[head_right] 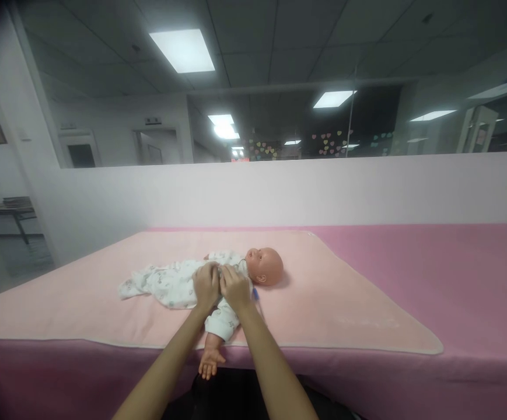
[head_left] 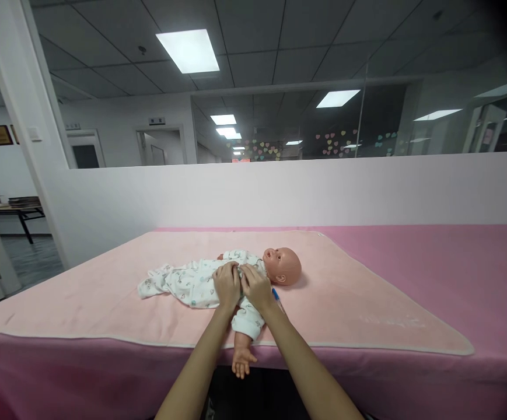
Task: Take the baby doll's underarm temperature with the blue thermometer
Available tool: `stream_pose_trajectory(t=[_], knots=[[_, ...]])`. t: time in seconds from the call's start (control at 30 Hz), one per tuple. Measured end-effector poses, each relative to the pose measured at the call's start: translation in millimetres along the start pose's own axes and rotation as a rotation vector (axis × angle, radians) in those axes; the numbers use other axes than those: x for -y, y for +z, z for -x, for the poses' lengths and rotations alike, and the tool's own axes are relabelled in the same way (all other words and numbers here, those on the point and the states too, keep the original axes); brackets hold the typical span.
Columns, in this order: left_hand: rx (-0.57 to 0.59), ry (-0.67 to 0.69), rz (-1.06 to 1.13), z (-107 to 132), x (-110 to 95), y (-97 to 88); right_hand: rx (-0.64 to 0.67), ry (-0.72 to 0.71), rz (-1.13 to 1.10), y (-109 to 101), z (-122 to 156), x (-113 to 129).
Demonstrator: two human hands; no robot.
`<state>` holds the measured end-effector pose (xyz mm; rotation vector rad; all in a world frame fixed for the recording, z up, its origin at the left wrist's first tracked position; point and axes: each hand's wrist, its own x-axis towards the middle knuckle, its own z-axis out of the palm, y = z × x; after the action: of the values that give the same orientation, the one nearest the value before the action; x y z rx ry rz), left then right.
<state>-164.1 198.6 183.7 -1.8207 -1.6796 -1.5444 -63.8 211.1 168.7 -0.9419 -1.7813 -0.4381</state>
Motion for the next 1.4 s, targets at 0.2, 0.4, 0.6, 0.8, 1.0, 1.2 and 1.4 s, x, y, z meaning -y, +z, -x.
stream_pose_trajectory(t=[0.2, 0.4, 0.6, 0.8, 1.0, 1.2, 1.4], knots=[[0.038, 0.045, -0.016, 3, -1, -3.5, -0.013, 0.083, 0.049, 5, 3, -6], [0.006, 0.086, -0.107, 5, -5, -4.2, -0.024, 0.104, 0.016, 1, 2, -4], [-0.011, 0.088, -0.108, 4, -7, -5.2, -0.030, 0.125, -0.013, 2, 2, -3], [-0.034, 0.093, -0.114, 5, -8, -4.8, -0.023, 0.119, -0.028, 1, 2, -3], [-0.038, 0.101, -0.135, 5, -4, -1.3, -0.040, 0.108, -0.016, 0, 1, -3], [-0.030, 0.122, -0.151, 5, -1, 0.5, -0.042, 0.117, -0.012, -1, 1, -2], [-0.025, 0.137, -0.152, 4, 2, 0.2, -0.057, 0.119, -0.006, 0, 0, -2]])
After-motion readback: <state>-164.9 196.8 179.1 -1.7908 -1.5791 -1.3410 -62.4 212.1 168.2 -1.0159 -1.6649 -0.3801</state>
